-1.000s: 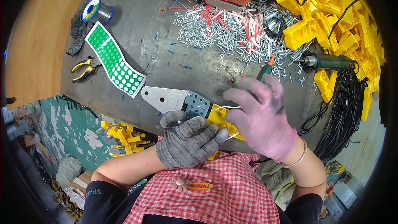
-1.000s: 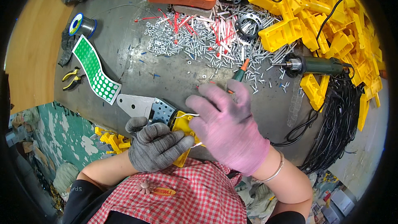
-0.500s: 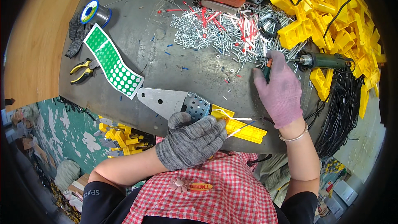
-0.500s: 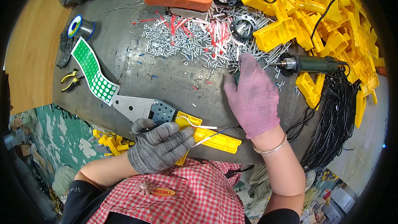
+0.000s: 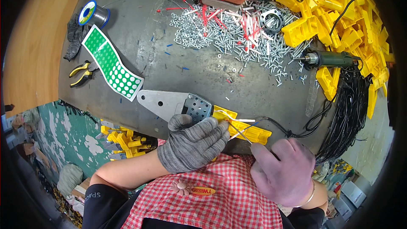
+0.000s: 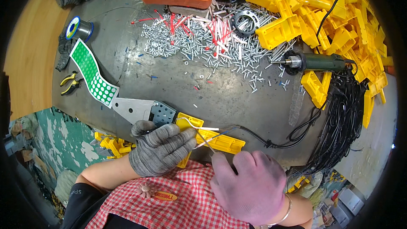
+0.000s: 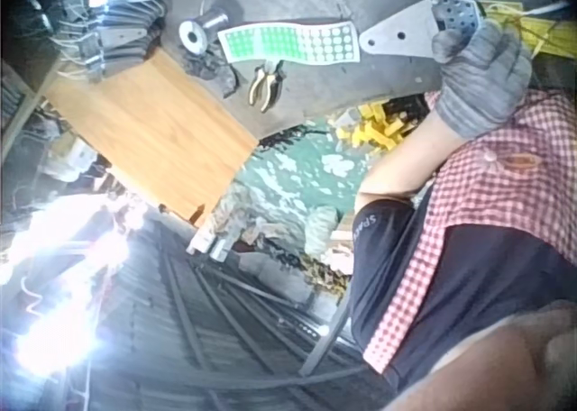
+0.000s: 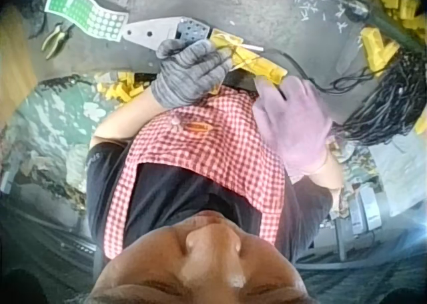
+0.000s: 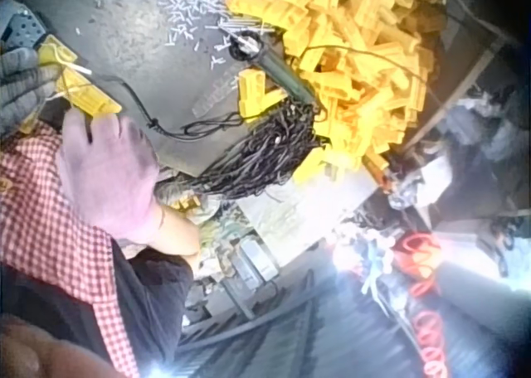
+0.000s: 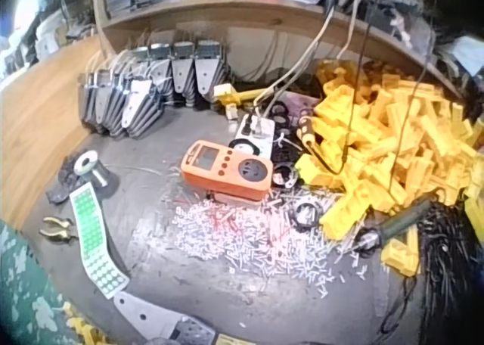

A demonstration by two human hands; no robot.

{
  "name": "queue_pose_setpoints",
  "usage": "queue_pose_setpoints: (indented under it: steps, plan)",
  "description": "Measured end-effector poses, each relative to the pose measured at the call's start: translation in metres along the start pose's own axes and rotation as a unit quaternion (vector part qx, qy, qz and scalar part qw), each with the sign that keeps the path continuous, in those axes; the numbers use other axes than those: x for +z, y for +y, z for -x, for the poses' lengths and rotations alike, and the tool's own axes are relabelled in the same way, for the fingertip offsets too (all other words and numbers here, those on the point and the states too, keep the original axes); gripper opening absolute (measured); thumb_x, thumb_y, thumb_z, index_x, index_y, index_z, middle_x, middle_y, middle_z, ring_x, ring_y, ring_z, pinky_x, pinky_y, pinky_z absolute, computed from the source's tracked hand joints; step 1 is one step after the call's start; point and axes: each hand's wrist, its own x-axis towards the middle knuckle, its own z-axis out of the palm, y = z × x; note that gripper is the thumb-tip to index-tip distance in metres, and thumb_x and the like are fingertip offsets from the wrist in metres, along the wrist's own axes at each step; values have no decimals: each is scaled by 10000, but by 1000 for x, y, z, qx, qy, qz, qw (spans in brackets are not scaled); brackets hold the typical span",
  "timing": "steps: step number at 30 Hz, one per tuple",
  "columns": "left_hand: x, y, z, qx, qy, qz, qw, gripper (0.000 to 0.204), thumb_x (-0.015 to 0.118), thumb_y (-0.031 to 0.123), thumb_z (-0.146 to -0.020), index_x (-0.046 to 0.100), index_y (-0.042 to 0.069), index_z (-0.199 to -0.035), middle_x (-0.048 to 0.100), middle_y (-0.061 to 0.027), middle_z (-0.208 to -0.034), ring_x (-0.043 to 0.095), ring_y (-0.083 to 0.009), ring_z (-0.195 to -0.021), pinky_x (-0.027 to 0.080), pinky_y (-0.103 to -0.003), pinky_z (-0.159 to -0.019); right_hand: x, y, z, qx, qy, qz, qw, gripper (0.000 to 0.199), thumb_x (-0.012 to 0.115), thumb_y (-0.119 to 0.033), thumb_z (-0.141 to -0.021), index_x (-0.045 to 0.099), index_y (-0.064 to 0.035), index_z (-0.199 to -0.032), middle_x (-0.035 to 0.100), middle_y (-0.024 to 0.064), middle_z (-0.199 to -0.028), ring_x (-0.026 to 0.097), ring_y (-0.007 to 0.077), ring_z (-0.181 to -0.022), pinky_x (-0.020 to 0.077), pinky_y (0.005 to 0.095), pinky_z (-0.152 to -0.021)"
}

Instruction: The person assembles internal electrical components into yellow plastic handheld tool housings by wiring internal wires and a circuit indicator strip, then securing them with screws. The person uses a soldering iron to connect wires and an electric screwdriver to fasten screws.

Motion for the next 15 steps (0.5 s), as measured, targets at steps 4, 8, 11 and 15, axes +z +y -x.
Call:
queue_pose_setpoints:
  steps: [4, 8, 11, 15]
  plan:
    - [-8, -6, -13, 52, -21, -49, 997, 407, 584, 268, -797, 680, 98, -1154, 663, -82, -1309, 589, -175, -1234, 441, -486, -985, -1, -5, -14, -16, -1, 34, 999, 279, 710, -177, -610, 678, -130, -883, 432, 46, -743, 491, 246, -616, 419, 393, -529]
    - [-79, 0, -68, -13, 286, 22, 958, 270, 625, 328, -811, 675, 68, -757, 675, -20, -702, 655, -149, -767, 527, -313, -725, -10, -6, -38, -67, 0, 36, 997, 230, 711, -181, -627, 644, -102, -832, 469, 56, -748, 507, 255, -629, 439, 382, -545]
    - [-62, 15, -93, 4, 354, -19, 935, 310, 559, 343, -880, 646, 47, -906, 662, -46, -872, 659, -156, -846, 520, -306, -784, -18, -33, -86, -74, 46, -67, 994, 211, 705, -186, -654, 649, -98, -837, 492, 59, -755, 526, 258, -645, 452, 388, -557]
    - [-8, 25, -90, -11, 450, -100, 887, 443, 426, 371, -1018, 588, 4, -1204, 637, -97, -1212, 667, -170, -1005, 504, -294, -902, -12, -24, -107, -97, 81, -227, 966, 188, 698, -193, -691, 657, -92, -844, 522, 63, -763, 551, 263, -666, 469, 394, -573]
